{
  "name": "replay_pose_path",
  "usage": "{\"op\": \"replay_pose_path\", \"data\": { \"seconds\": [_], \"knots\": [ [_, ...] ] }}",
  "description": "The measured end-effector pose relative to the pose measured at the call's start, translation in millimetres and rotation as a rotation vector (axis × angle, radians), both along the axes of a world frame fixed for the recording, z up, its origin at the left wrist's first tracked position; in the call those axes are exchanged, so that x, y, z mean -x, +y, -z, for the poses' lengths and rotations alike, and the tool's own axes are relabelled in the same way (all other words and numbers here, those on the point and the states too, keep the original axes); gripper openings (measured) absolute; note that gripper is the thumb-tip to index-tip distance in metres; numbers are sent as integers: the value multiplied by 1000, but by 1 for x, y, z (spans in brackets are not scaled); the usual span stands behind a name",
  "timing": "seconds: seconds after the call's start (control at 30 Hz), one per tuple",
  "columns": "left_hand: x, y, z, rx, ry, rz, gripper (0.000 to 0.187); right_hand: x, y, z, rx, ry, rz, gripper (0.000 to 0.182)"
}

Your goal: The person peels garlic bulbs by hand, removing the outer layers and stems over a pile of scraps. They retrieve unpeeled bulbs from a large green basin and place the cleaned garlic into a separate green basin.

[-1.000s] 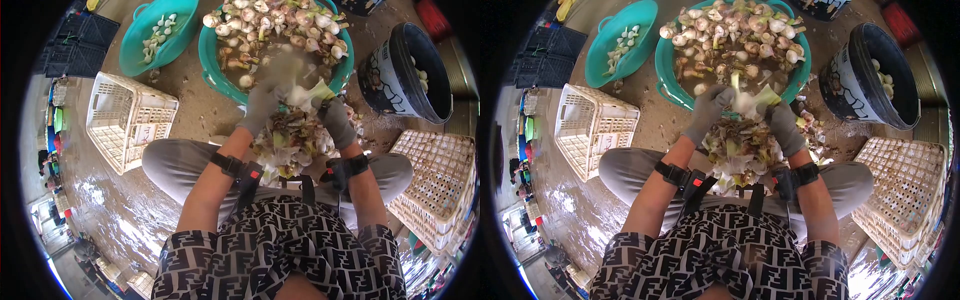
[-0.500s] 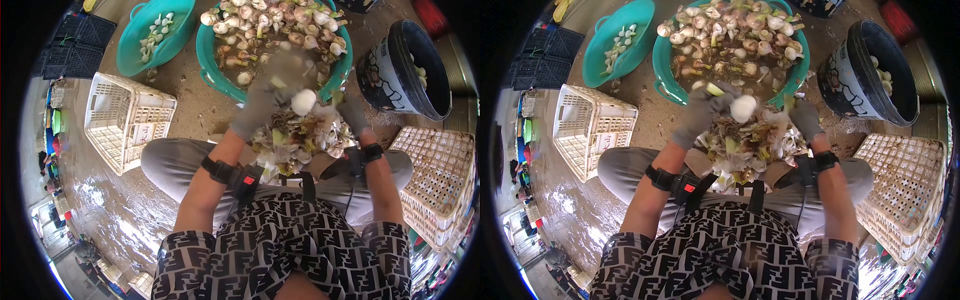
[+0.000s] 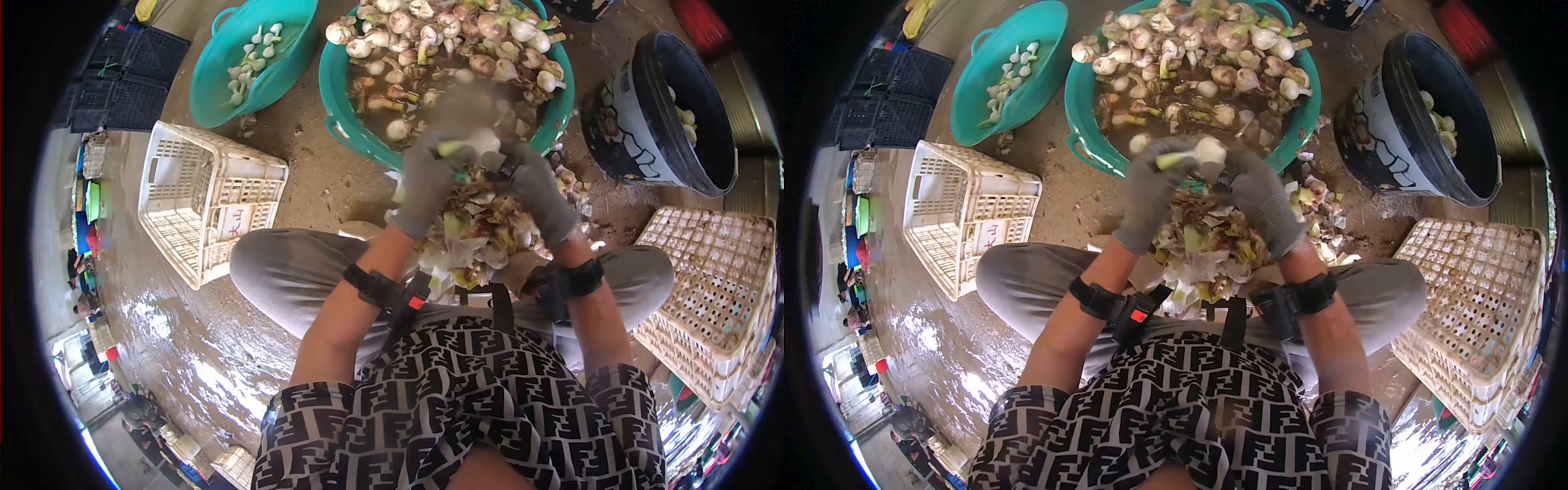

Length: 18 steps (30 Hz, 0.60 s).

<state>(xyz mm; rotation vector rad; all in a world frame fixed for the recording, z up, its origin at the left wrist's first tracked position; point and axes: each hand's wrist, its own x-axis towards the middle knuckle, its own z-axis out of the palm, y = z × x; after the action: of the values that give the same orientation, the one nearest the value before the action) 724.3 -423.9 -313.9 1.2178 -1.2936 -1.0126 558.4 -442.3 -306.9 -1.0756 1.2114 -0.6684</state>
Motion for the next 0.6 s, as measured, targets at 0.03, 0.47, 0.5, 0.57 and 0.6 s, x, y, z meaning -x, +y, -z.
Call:
{"op": "replay_pose_path", "data": {
  "seconds": [0.03,0.47,0.5,0.57,0.6],
  "knots": [
    [3,2,1,129,-202,-32,19,-4,4,1,-138,-163,25,33],
    [17,-9,9,-108,-557,-53,43,-1,20,15,183,-21,-137,39],
    [19,-8,14,-90,-549,-63,42,-4,23,18,124,-223,-78,32],
    [23,-6,19,-54,-532,-79,42,-5,27,29,284,90,-80,39],
    [23,-6,21,-64,-506,-72,39,-4,29,34,361,246,-83,42]
  ]
}}
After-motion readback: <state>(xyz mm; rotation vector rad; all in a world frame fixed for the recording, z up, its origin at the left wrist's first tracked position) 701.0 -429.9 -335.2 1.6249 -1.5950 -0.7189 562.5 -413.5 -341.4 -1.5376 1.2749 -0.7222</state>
